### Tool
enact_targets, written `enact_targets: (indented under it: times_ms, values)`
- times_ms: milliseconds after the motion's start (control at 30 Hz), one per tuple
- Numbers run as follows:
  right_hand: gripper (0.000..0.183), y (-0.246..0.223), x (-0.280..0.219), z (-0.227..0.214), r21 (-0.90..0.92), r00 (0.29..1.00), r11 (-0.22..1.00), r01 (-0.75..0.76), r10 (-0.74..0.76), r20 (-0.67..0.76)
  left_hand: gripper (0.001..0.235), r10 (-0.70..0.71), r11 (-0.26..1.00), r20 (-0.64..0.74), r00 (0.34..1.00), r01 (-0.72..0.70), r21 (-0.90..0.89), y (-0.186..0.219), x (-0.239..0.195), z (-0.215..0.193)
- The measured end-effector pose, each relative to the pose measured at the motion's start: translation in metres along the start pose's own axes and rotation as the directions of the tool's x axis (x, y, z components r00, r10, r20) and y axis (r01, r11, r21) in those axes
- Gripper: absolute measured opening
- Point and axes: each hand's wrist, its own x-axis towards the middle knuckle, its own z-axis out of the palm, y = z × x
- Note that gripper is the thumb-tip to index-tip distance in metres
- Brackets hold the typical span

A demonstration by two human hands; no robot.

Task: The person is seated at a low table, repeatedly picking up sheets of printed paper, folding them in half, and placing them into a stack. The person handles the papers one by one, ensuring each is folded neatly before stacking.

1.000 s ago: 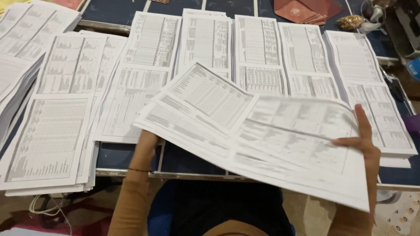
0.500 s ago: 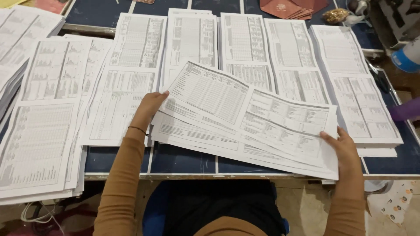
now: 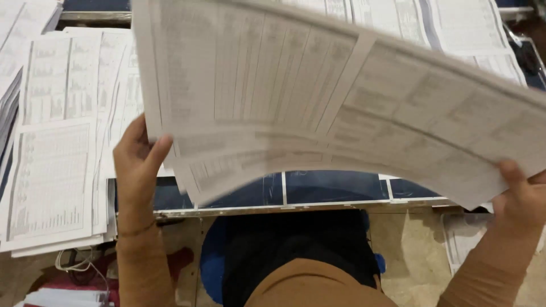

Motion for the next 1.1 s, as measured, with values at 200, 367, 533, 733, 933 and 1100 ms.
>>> enact_targets:
  times_ms: [200,367,533,733,933,1100]
  values:
    - [0.05,0.003,-0.049,0.025,-0.083,0.982,0.98,-0.179,0.183,0.048,0.057,-0.07,0.974,0.07,0.995,0.084,-0.212,-0.076,-0.062,0.019]
    - [0.044,0.021,-0.043,0.018,-0.099,0.992,0.989,-0.105,0.097,-0.083,0.042,-0.172,0.964,-0.201,0.964,0.207,0.168,-0.097,-0.073,0.026]
    - [0.044,0.0,-0.041,0.02,-0.164,0.999,0.986,0.021,-0.027,-0.037,0.039,-0.015,0.979,-0.22,0.975,0.059,0.196,-0.097,-0.075,0.015]
    - [0.065,0.018,-0.053,0.039,-0.32,0.916,0.865,-0.387,0.4,-0.027,0.04,-0.375,0.927,-0.201,0.905,0.363,-0.097,-0.141,-0.104,0.049]
    - [0.061,-0.013,-0.047,0.056,-0.443,0.937,0.827,-0.347,0.286,-0.202,0.032,-0.24,0.97,-0.283,0.929,0.221,-0.098,-0.116,-0.1,0.043]
    - [0.059,-0.029,-0.043,0.077,-0.524,0.782,0.644,-0.558,0.619,-0.073,0.051,-0.452,0.89,-0.236,0.86,0.42,-0.174,-0.129,-0.101,0.041]
